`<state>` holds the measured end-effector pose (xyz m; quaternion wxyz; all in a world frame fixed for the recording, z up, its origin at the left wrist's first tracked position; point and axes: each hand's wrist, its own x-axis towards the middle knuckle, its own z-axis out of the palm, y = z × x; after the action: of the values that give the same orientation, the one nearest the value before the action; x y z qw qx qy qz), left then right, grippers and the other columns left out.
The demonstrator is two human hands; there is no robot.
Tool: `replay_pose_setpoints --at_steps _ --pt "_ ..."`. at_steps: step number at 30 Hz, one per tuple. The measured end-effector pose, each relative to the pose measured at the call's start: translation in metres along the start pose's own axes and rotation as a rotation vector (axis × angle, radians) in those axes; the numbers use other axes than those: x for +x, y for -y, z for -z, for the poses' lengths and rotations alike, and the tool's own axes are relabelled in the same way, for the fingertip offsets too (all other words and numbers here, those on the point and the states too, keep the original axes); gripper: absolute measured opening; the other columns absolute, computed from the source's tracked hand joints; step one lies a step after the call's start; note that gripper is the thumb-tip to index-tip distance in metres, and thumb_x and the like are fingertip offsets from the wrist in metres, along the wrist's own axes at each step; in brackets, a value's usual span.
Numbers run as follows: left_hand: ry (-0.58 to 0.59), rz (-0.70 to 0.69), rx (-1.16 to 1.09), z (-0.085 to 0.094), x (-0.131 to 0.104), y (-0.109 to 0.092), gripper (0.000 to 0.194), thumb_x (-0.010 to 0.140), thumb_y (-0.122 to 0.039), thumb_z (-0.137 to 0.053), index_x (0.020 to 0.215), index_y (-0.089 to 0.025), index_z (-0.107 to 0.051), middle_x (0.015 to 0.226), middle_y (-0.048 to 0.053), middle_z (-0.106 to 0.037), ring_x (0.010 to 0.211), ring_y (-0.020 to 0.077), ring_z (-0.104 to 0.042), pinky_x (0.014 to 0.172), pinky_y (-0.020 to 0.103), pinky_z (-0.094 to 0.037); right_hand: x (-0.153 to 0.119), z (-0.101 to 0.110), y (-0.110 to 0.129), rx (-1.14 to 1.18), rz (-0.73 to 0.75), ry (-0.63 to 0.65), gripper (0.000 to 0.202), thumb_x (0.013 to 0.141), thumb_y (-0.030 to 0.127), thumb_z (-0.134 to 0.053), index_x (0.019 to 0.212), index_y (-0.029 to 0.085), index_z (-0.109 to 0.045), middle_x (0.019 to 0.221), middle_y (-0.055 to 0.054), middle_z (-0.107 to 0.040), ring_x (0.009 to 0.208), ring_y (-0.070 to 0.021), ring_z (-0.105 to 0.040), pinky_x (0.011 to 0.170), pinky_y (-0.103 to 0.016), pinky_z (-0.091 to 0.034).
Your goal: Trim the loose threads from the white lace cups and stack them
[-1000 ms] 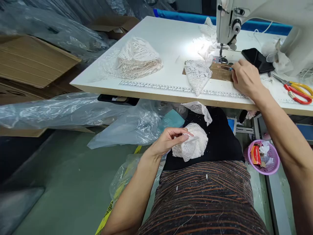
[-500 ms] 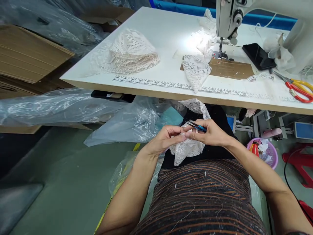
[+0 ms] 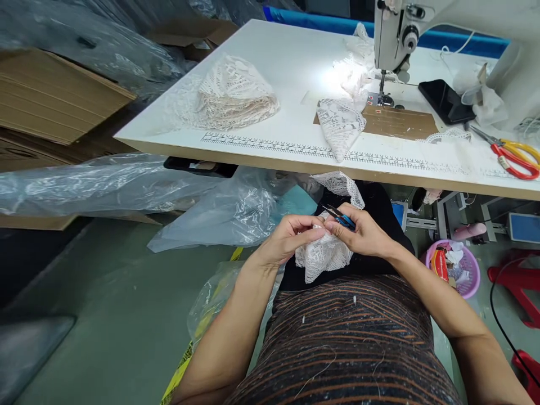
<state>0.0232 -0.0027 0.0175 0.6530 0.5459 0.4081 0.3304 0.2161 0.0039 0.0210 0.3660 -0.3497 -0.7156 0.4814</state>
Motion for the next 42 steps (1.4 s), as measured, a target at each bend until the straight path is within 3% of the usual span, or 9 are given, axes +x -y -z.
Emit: replay_pose_setpoints --at_steps 11,19,22,25,29,33,37,39,42 --pt "0.032 -0.012 -0.093 -0.005 0.002 -0.006 0.025 0.068 -0.038 -0.079 0.064 -0.015 -0.074 0.06 0.001 -0.06 0.057 0.0103 -0.047 0.058 0.024 -0.037 -0.023 -0.005 0.009 -0.201 -0.148 0.017 0.069 0.098 0.067 -0.018 0.078 0.018 -0.061 0.061 0.001 -0.046 0.056 -0.0117 -0.041 0.055 -0.026 -0.033" --pt "0.01 -0.001 -0.07 -0.005 0.003 0.001 0.025 0.067 -0.037 -0.078 0.061 -0.014 -0.071 0.057 0.0 -0.056 0.055 0.0095 -0.042 0.055 0.024 -0.031 -0.021 -0.014 0.005 -0.353 -0.145 -0.095 0.054 0.098 0.059 -0.034 0.063 0.021 -0.051 0.055 0.002 -0.044 0.05 -0.0113 -0.037 0.052 -0.027 -0.028" --pt "-0.058 0.047 -0.087 -0.005 0.005 0.006 0.026 0.063 -0.038 -0.079 0.062 -0.013 -0.072 0.059 0.0 -0.058 0.057 0.0101 -0.045 0.054 0.024 -0.031 -0.011 0.011 0.013 -0.382 -0.062 -0.315 0.053 0.1 0.055 -0.032 0.073 0.02 -0.06 0.063 -0.001 -0.054 0.057 -0.0135 -0.047 0.057 -0.028 -0.037" --pt "-0.131 0.101 -0.154 -0.005 0.007 0.008 0.027 0.057 -0.039 -0.082 0.062 -0.014 -0.072 0.059 0.0 -0.06 0.056 0.01 -0.047 0.054 0.023 -0.033 0.011 0.061 0.022 -0.554 0.037 -0.536 0.05 0.102 0.052 -0.031 0.085 0.02 -0.065 0.069 -0.004 -0.058 0.065 -0.0163 -0.052 0.065 -0.032 -0.043" --pt "-0.167 0.151 -0.237 -0.005 0.009 0.006 0.026 0.055 -0.036 -0.084 0.063 -0.015 -0.073 0.061 0.001 -0.064 0.057 0.0103 -0.051 0.056 0.022 -0.037 0.033 0.101 0.03 -0.837 0.19 -0.563 0.029 0.098 0.044 -0.05 0.094 0.02 -0.067 0.092 -0.013 -0.064 0.095 -0.026 -0.058 0.085 -0.046 -0.046" --pt "-0.158 0.138 -0.268 -0.004 0.01 0.007 0.027 0.054 -0.037 -0.086 0.063 -0.014 -0.073 0.063 0.001 -0.066 0.06 0.0107 -0.055 0.058 0.022 -0.04 0.018 0.055 0.028 -0.666 0.301 -0.429 0.02 0.094 0.037 -0.057 0.104 0.023 -0.067 0.107 -0.012 -0.065 0.102 -0.0252 -0.061 0.087 -0.046 -0.05" --pt "-0.152 0.146 -0.305 -0.002 0.01 0.015 0.036 0.057 -0.046 -0.086 0.069 -0.015 -0.072 0.064 0.0 -0.065 0.058 0.0108 -0.055 0.057 0.022 -0.042 -0.006 -0.011 0.004 -0.268 0.029 -0.108 0.028 0.09 0.042 -0.061 0.102 0.017 -0.066 0.093 -0.008 -0.07 0.08 -0.0176 -0.064 0.07 -0.032 -0.053" --pt "-0.185 0.131 -0.299 0.001 0.008 0.021 0.043 0.063 -0.054 -0.082 0.079 -0.015 -0.073 0.07 0.001 -0.066 0.062 0.0122 -0.058 0.059 0.023 -0.044 -0.011 -0.021 -0.008 -0.098 -0.138 -0.036 0.031 0.088 0.045 -0.061 0.095 0.015 -0.067 0.08 -0.005 -0.069 0.067 -0.0142 -0.06 0.06 -0.028 -0.049" --pt "-0.2 0.089 -0.265 0.011 0.001 0.031 0.051 0.074 -0.061 -0.071 0.099 -0.018 -0.073 0.088 0.004 -0.07 0.079 0.0172 -0.064 0.069 0.026 -0.049 -0.012 -0.007 -0.012 0.114 -0.253 -0.056 0.038 0.083 0.053 -0.064 0.085 0.015 -0.066 0.071 -0.002 -0.064 0.059 -0.0111 -0.054 0.053 -0.025 -0.043"
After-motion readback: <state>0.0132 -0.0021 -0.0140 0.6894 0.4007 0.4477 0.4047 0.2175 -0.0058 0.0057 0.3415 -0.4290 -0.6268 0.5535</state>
